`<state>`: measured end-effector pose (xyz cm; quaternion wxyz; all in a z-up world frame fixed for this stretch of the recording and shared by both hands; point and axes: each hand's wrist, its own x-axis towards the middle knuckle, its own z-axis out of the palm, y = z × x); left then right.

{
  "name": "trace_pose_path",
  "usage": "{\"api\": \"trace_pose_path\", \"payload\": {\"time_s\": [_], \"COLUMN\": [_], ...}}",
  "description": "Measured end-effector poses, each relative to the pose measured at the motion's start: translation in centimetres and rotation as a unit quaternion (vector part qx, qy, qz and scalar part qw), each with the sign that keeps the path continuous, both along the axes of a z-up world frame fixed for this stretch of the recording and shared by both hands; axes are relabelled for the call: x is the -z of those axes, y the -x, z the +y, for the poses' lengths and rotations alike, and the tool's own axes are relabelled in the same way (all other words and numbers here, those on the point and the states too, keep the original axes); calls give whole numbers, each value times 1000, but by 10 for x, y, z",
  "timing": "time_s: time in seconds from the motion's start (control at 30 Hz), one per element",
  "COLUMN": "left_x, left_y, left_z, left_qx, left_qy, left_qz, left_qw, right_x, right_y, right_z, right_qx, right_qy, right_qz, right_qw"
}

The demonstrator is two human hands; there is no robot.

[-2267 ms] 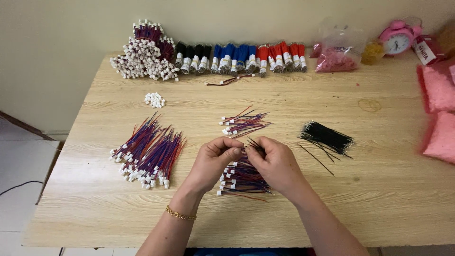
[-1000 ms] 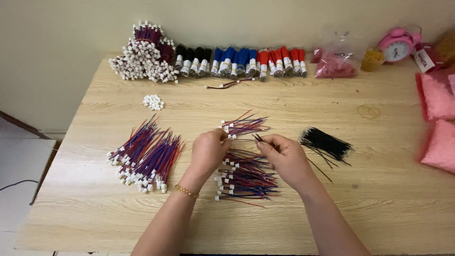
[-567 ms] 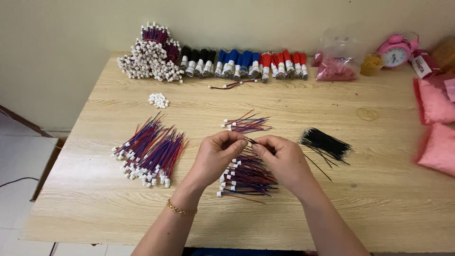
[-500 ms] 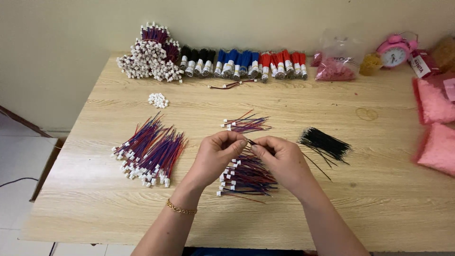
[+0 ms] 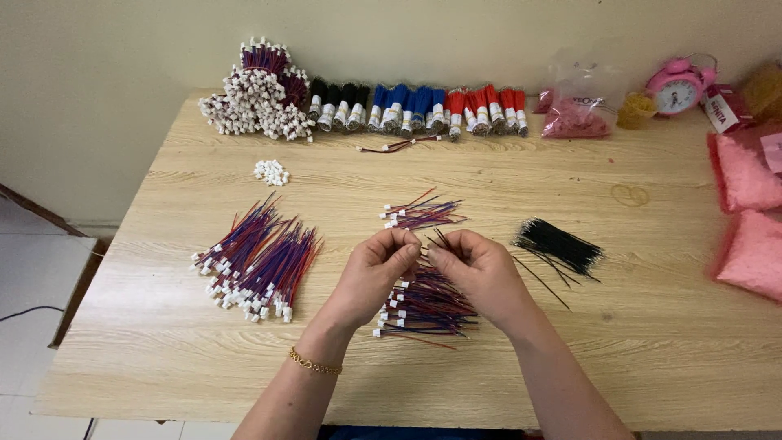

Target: Bundling small wire harnesses together using plastic zip ties on a workbench

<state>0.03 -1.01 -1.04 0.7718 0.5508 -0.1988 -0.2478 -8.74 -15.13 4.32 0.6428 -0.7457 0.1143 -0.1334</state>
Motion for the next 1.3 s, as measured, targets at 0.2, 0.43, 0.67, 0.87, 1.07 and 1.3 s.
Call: {"api": "trace_pose_path", "payload": {"time_s": [0.2,0.43,0.67,0.87,1.07,1.3], "left_x": [-19,-6,-11,-12,-18,-21], "left_y": [5,5,9,10,13,14], "left_z": [7,3,3,4,5,6], "left_qx": [-7,4,16,25,23,25], "left_qy": [50,92,115,123,125,118], "left_qz": [64,109,146,170,177,176], "left_qw": [997,990,982,977,976,977], "right_x": [-19,-29,-39,-33,-42,-37], "right_y": [4,9,12,12,14,14], "right_z": [3,7,12,9,13,10], "right_qx": [27,39,53,56,62,68], "right_qy": [68,148,150,164,204,256], "right_qz": [16,36,42,33,30,27], "right_qw": [997,988,986,984,976,964]}}
